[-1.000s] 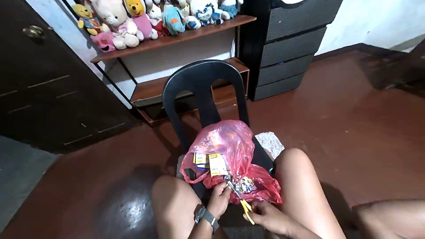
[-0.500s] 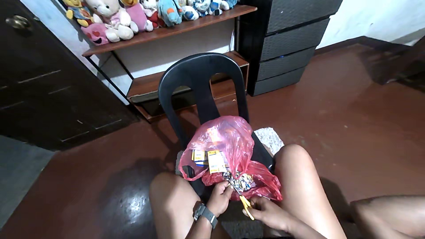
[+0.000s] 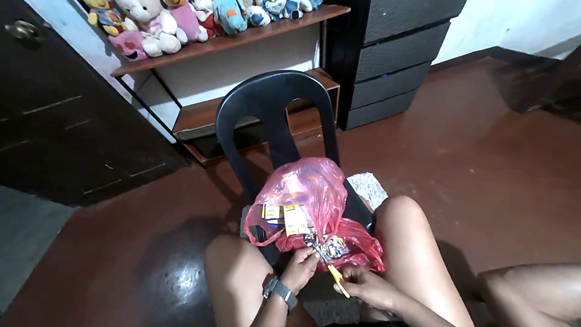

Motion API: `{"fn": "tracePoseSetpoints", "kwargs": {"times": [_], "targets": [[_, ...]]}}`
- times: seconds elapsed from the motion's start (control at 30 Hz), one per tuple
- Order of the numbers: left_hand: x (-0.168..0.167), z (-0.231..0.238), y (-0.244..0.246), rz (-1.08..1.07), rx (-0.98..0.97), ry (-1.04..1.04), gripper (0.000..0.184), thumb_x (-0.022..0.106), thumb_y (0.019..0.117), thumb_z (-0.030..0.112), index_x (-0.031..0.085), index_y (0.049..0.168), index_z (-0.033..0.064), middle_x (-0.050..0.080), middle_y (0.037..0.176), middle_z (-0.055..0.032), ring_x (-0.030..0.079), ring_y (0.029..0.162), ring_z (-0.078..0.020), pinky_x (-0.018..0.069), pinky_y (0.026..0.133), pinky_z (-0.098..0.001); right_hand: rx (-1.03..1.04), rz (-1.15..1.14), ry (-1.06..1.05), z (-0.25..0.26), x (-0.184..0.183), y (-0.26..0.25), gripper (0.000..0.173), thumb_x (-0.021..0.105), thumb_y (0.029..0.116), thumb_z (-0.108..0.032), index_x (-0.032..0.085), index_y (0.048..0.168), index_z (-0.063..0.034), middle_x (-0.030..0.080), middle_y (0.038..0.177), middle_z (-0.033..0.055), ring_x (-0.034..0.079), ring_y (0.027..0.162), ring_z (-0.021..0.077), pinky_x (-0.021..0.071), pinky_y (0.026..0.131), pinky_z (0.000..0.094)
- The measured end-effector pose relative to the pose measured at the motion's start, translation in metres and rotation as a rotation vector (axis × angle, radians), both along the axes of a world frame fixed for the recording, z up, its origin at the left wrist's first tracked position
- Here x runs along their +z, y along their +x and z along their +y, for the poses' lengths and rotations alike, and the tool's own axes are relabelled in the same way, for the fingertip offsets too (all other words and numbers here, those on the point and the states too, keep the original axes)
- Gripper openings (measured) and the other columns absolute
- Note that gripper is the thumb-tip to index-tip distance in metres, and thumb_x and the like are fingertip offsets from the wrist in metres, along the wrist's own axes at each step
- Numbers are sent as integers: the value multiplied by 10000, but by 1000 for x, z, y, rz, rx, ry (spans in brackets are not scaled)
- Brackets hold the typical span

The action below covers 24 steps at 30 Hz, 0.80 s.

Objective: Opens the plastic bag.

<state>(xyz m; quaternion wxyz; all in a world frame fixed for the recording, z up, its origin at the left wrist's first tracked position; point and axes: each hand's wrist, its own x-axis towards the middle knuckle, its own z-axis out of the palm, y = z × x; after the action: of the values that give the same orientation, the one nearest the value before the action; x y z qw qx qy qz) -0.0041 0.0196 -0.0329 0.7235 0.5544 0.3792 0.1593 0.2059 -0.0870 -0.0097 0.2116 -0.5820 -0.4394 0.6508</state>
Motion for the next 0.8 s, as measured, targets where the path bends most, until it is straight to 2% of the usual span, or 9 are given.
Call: {"fn": "tracePoseSetpoints", "kwargs": {"times": [0.13, 0.23, 0.33, 0.4, 0.5, 0.7, 0.8], "targets": [[-1, 1, 1, -14, 17, -45, 257, 418, 1071, 194, 624, 977, 73, 363, 573, 112, 324, 462, -10, 301, 453, -190, -11, 31, -14, 0, 0, 3, 300, 683, 979, -388, 609, 862, -122, 515, 651, -44, 465, 524, 55, 403, 506, 235], [1, -1, 3, -32, 70, -133, 260, 395, 1075, 218, 585, 933, 111, 354, 572, 107, 310, 455, -6, 283, 439, -178, -65, 51, -19, 1, 0, 1, 270, 686, 980, -355, 608, 858, -127, 504, 633, -49, 445, 500, 48, 386, 485, 224], [4, -2, 3, -31, 122, -227, 221, 380, 1072, 208, 564, 1004, 108, 359, 573, 101, 311, 449, -2, 281, 428, -171, -70, 41, -18, 1, -1, 1, 276, 690, 976, -363, 607, 853, -130, 508, 635, -49, 454, 507, 49, 390, 489, 227], [3, -3, 3, -17, 119, -212, 199, 377, 1074, 178, 555, 1060, 90, 366, 587, 95, 326, 457, -8, 294, 433, -173, -62, 30, -21, 1, -2, 1, 279, 690, 975, -369, 613, 865, -125, 513, 648, -43, 457, 516, 54, 392, 496, 230], [2, -1, 3, 10, 79, -145, 190, 390, 1071, 166, 560, 1082, 82, 360, 613, 92, 337, 476, -20, 311, 449, -186, -63, 25, -35, 1, 0, 1, 284, 688, 976, -378, 616, 879, -121, 525, 657, -40, 465, 516, 53, 396, 491, 226], [1, -1, 2, -3, 8, -141, 161, 418, 1059, 176, 567, 1041, 117, 361, 610, 100, 332, 480, -19, 308, 456, -189, -63, 53, -91, 2, 4, 0, 338, 635, 994, -457, 642, 952, -122, 533, 676, -46, 484, 525, 51, 416, 495, 219], [1, 0, 3, -25, 31, -176, 164, 408, 1063, 172, 562, 1039, 121, 363, 607, 97, 330, 473, -18, 301, 448, -186, -60, 114, -90, 2, 6, 2, 291, 638, 1005, -404, 607, 898, -135, 506, 636, -52, 454, 491, 45, 391, 470, 207]]}}
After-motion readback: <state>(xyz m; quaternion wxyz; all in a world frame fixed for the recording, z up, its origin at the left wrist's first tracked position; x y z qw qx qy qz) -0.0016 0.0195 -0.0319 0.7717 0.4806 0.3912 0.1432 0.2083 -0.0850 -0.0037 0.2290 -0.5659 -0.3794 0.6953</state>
